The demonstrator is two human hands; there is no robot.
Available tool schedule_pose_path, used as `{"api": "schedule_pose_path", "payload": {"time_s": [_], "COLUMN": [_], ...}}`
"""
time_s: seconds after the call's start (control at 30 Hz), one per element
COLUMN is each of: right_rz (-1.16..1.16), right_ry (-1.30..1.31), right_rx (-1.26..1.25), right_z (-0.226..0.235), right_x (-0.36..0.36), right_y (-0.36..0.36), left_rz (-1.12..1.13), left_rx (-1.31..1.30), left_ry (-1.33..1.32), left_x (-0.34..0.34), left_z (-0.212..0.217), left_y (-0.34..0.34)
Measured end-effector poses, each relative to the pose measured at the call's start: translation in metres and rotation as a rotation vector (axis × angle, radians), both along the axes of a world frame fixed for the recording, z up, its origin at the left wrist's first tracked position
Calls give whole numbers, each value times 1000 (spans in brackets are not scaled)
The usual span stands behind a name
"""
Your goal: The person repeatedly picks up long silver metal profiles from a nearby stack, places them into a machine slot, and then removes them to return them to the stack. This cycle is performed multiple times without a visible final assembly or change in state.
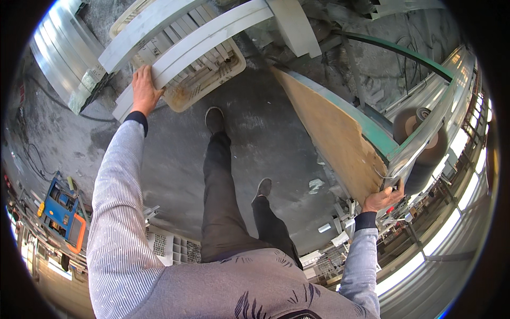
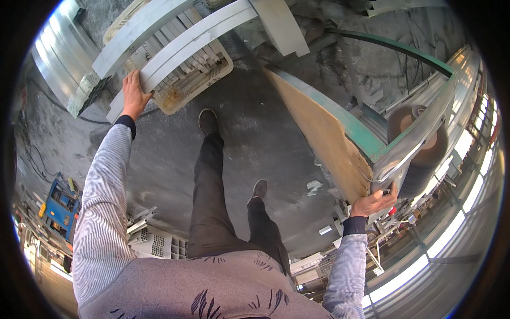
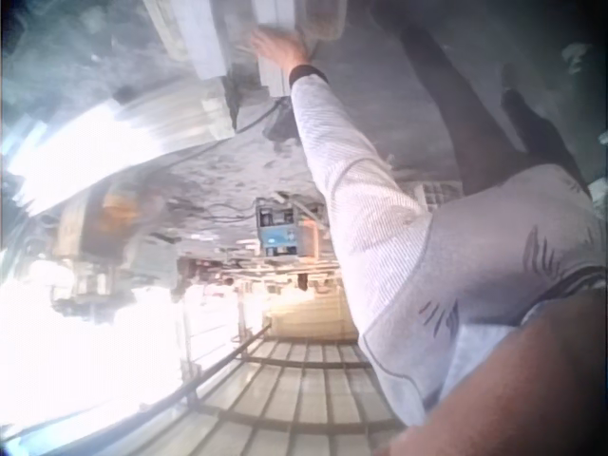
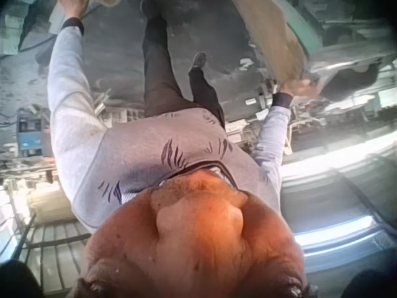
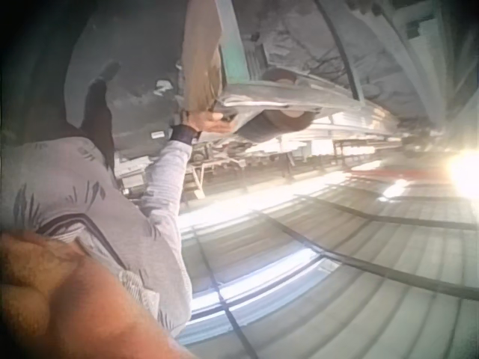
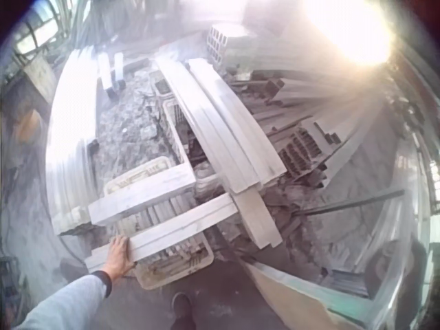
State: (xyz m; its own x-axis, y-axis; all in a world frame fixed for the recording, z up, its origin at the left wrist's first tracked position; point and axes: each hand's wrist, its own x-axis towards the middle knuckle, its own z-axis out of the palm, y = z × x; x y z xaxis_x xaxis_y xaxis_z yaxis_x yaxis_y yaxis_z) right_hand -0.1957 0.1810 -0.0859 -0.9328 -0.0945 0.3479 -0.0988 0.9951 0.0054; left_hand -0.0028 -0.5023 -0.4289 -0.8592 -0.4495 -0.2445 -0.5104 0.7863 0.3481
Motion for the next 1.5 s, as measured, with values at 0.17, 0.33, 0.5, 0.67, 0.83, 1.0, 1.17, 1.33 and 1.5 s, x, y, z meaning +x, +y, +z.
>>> {"api": "schedule_pose_path", "payload": {"time_s": [0.17, 0.33, 0.5, 0.67, 0.83, 1.0, 1.17, 1.33, 1.5], "right_rz": [-35, -48, -55, -33, -16, 65, 46, 78, -6], "right_ry": [-4, 5, 13, 28, 41, 79, 103, 146, 67], "right_rx": [6, 39, 40, 26, 59, 87, 94, 46, -62], "right_z": [0, 0, -1, -2, -2, -6, -9, -9, -3], "right_x": [-2, -1, -2, -2, -2, -4, -4, -4, -1], "right_y": [2, 5, 7, 6, 8, 10, -6, -30, -48], "left_rz": [26, -1, -36, -51, -29, 60, -10, -127, -256], "left_rx": [-31, -87, -102, -114, -124, -266, -147, 202, 349], "left_ry": [-68, -119, -213, -312, -371, -253, -116, -301, -411], "left_x": [-19, -26, -38, -46, -54, -59, -34, 45, 104], "left_z": [-9, -1, 3, 1, 3, 20, 37, 52, 73], "left_y": [8, 10, 7, 1, 4, 39, 104, 193, 251]}}
